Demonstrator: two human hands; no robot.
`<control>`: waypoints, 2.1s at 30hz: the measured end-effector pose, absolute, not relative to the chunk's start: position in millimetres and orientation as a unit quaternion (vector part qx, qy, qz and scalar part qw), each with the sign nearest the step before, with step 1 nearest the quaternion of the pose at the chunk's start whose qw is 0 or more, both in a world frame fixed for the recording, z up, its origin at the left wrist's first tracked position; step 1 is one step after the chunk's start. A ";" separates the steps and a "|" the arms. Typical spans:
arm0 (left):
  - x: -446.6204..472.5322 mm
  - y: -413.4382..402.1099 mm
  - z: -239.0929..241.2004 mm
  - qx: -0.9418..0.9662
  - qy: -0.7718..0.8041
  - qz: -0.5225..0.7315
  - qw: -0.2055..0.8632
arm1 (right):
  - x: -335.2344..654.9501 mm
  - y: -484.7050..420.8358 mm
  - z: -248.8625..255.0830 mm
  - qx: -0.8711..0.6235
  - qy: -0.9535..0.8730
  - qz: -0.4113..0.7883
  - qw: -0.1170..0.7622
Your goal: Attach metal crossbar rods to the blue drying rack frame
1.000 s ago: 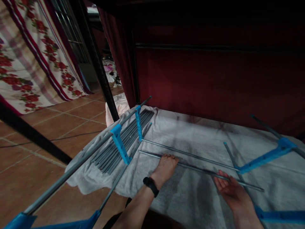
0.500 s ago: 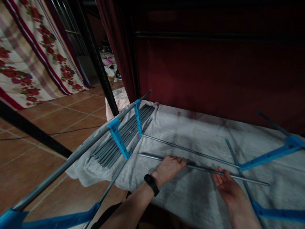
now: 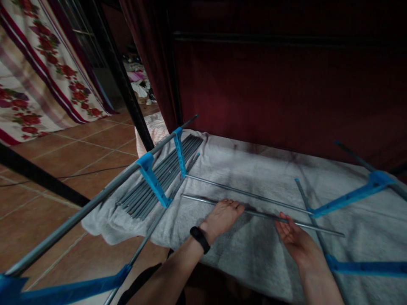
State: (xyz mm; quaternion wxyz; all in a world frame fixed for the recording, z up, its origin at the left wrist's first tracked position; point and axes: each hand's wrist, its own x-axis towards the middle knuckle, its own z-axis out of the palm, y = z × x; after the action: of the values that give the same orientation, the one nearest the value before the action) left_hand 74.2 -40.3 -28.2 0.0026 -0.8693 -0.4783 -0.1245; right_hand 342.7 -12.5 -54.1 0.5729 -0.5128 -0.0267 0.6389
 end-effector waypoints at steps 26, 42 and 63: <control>69.4 -36.0 -24.1 -0.843 -0.519 -0.139 -0.017 | 332.2 -14.0 -35.0 -0.522 0.004 0.627 0.578; 55.2 -25.5 -23.6 -0.837 -0.531 -0.130 -0.031 | 334.3 -13.1 -45.4 -0.504 0.001 0.608 0.614; 49.1 -22.7 -23.7 -0.836 -0.531 -0.114 -0.072 | 326.6 -11.0 -31.6 -0.509 0.005 0.606 0.611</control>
State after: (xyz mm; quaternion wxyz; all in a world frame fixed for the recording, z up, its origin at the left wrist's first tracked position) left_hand 49.1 -22.7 -23.7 -0.0718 -0.8364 -0.5313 -0.1135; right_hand 326.6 -11.0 -31.6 0.6113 -0.5088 0.0051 0.6061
